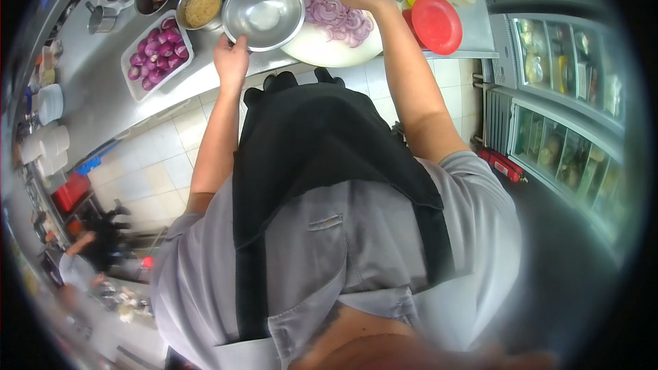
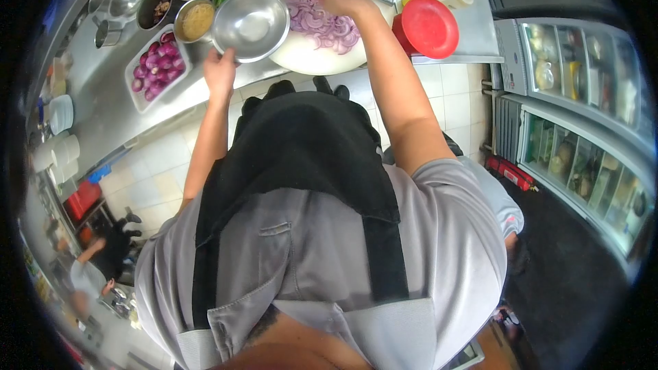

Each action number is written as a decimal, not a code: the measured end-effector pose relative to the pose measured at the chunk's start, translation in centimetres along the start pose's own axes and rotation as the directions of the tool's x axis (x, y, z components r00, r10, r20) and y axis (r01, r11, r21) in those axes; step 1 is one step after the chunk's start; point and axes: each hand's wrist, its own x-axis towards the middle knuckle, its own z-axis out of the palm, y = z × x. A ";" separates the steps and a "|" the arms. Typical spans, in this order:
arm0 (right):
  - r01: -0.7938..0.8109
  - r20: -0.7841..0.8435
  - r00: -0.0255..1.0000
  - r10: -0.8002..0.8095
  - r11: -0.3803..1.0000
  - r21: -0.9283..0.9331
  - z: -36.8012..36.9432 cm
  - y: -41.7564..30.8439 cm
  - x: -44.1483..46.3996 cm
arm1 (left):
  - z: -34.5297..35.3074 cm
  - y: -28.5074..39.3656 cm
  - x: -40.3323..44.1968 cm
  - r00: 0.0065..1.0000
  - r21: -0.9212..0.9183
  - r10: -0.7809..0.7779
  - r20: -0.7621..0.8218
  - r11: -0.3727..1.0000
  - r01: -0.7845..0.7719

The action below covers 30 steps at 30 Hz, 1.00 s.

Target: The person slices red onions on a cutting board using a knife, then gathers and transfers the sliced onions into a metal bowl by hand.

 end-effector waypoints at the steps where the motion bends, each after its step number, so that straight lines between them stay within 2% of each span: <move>1: -0.011 -0.004 1.000 0.011 1.000 0.015 -0.2 0.0 0.1 | 0.0 -0.1 0.2 1.000 0.011 0.004 -0.001 1.000 -0.004; 3: -0.024 -0.007 1.000 0.024 0.999 0.031 -0.1 0.2 0.2 | 0.0 -0.1 0.2 1.000 0.023 0.006 -0.001 1.000 -0.006; 9: -0.030 0.146 0.989 0.018 0.996 0.080 -0.3 0.1 -0.2 | -0.1 0.0 0.5 1.000 0.024 0.007 0.014 1.000 -0.008; 11: 0.071 0.082 0.994 -0.066 0.996 -0.061 0.9 0.6 -0.6 | -0.1 0.7 0.0 1.000 -0.017 0.019 -0.005 1.000 -0.019; 12: 0.071 0.082 0.994 -0.066 0.996 -0.061 2.4 0.9 -0.9 | -0.3 0.5 0.0 1.000 -0.017 0.018 -0.005 1.000 -0.018; 14: 0.053 -0.107 0.990 -0.094 0.939 -0.339 5.6 1.0 -1.2 | -1.0 0.2 0.4 1.000 0.053 0.008 -0.024 0.999 -0.007; 15: 0.051 -0.108 0.990 -0.093 0.939 -0.340 5.6 0.5 -1.2 | -1.1 0.3 0.4 1.000 0.052 0.009 -0.022 0.999 -0.008; 17: -0.046 -0.082 0.996 0.022 0.955 -0.293 5.3 -0.5 -1.3 | -1.6 0.6 0.3 0.999 0.009 -0.002 -0.037 1.000 0.002; 18: -0.044 -0.081 0.996 0.021 0.956 -0.291 5.2 -0.6 -1.1 | -1.9 0.3 0.4 0.999 0.011 -0.003 -0.039 1.000 0.003; 20: -0.046 -0.036 0.998 0.041 0.986 -0.159 4.8 -0.3 -0.2 | -2.4 -0.2 0.9 0.997 -0.044 0.008 -0.079 0.999 -0.011; 24: -0.027 0.005 1.000 0.028 0.992 -0.126 3.9 0.2 0.5 | -3.1 -0.2 1.3 0.995 -0.016 0.020 -0.098 1.000 -0.021; 26: -0.084 0.029 0.996 0.087 0.992 -0.099 1.9 -1.3 0.3 | -3.4 -0.3 1.3 0.994 -0.042 0.023 -0.106 0.999 -0.028; 30: -0.056 0.108 0.992 0.059 0.998 -0.038 1.0 -1.5 1.1 | -3.4 0.2 0.6 0.991 -0.087 0.022 -0.130 0.996 -0.033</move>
